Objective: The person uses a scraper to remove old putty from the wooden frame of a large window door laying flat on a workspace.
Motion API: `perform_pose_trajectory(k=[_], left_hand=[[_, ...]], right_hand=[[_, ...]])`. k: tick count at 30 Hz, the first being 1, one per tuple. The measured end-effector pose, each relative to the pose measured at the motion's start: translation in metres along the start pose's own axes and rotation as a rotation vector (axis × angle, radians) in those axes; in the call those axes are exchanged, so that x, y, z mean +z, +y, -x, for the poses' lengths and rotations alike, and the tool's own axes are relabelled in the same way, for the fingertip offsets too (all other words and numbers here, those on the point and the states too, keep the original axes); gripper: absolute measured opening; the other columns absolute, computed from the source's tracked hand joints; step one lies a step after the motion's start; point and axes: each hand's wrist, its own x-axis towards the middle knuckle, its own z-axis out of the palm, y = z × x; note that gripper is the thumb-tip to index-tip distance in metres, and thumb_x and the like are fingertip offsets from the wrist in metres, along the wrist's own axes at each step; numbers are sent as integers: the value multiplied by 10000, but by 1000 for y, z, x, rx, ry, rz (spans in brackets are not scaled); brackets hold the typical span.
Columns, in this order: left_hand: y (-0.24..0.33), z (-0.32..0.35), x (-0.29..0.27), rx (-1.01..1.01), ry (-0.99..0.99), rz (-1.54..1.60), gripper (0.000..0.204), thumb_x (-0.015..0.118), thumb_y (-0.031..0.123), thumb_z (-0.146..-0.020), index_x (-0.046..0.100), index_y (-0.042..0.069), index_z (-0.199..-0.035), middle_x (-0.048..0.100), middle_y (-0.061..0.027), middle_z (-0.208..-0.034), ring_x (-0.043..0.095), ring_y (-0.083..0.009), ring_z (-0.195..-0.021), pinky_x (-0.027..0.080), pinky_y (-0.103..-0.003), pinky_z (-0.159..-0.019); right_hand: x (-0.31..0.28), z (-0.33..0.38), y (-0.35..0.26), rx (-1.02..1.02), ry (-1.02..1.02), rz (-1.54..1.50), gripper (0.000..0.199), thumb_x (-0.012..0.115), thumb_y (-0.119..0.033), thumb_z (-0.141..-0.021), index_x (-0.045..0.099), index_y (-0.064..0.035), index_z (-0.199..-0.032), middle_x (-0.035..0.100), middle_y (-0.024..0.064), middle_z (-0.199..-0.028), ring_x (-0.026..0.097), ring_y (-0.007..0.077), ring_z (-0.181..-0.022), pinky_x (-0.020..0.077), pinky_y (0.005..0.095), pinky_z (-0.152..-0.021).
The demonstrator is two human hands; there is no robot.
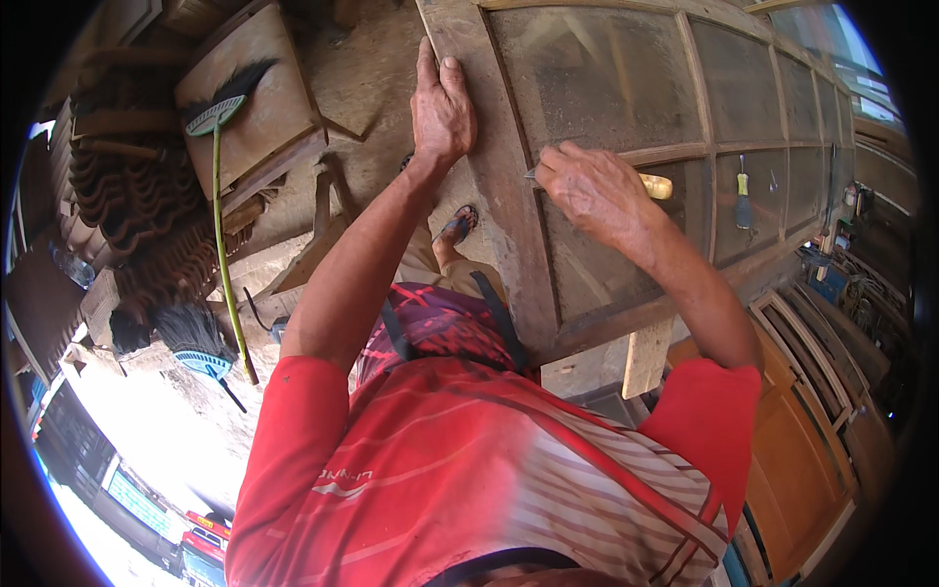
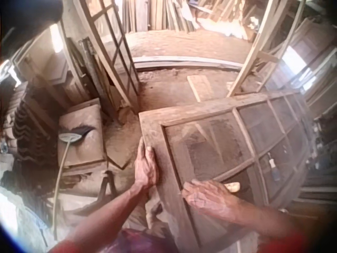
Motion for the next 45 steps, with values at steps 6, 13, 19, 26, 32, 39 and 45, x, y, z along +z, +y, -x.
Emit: perform_pose_trajectory(k=[6,13,19,26,32,39,45], left_hand=[[0,-2,-1,26,-14,4,621,382,403,-1102,304,26,-1588,630,-313,-1331,625,-430,-1241,481,-473,-1047],[-11,-4,-1,91,-21,-29,624,356,440,-1102,333,32,-1573,633,-289,-1331,614,-450,-1239,470,-493,-1059],[-9,-8,1,112,6,-45,629,363,474,-1088,476,-13,-1470,673,-243,-1277,655,-365,-1181,485,-430,-1033],[-17,-16,0,170,70,-150,560,391,410,-1096,520,-19,-1431,673,-245,-1268,663,-350,-1163,495,-422,-1021],[-17,-13,9,188,90,36,491,410,297,-1092,512,-7,-1463,619,-247,-1394,571,-361,-1325,430,-396,-1105],[-9,-6,8,44,107,9,501,395,333,-1102,539,-14,-1434,661,-247,-1329,612,-363,-1272,451,-396,-1079],[-29,36,-17,-150,-59,174,640,412,498,-1093,518,-30,-1438,686,-236,-1230,698,-292,-1088,558,-405,-942]], right_hand=[[-13,12,22,181,166,-188,93,569,-75,-959,647,-30,-985,628,118,-966,673,313,-952,583,432,-791],[18,60,8,347,348,-394,129,603,-84,-961,652,-39,-1072,648,123,-997,668,363,-938,551,470,-802],[53,69,-19,303,408,-556,203,646,-25,-941,676,12,-1138,684,156,-1077,679,379,-978,554,443,-831],[72,56,-25,219,509,-532,195,650,-6,-932,693,14,-1121,700,149,-1095,678,348,-1026,550,429,-866],[79,54,-21,197,561,-503,180,643,-31,-923,702,-5,-1091,700,138,-1070,662,352,-1013,553,437,-868],[83,53,-7,91,536,-436,198,642,-27,-911,703,-10,-1098,704,129,-1092,664,346,-1026,560,428,-882],[71,59,-5,-4,461,-341,238,645,-22,-879,691,-15,-1112,703,124,-1088,664,336,-1014,567,419,-868]])
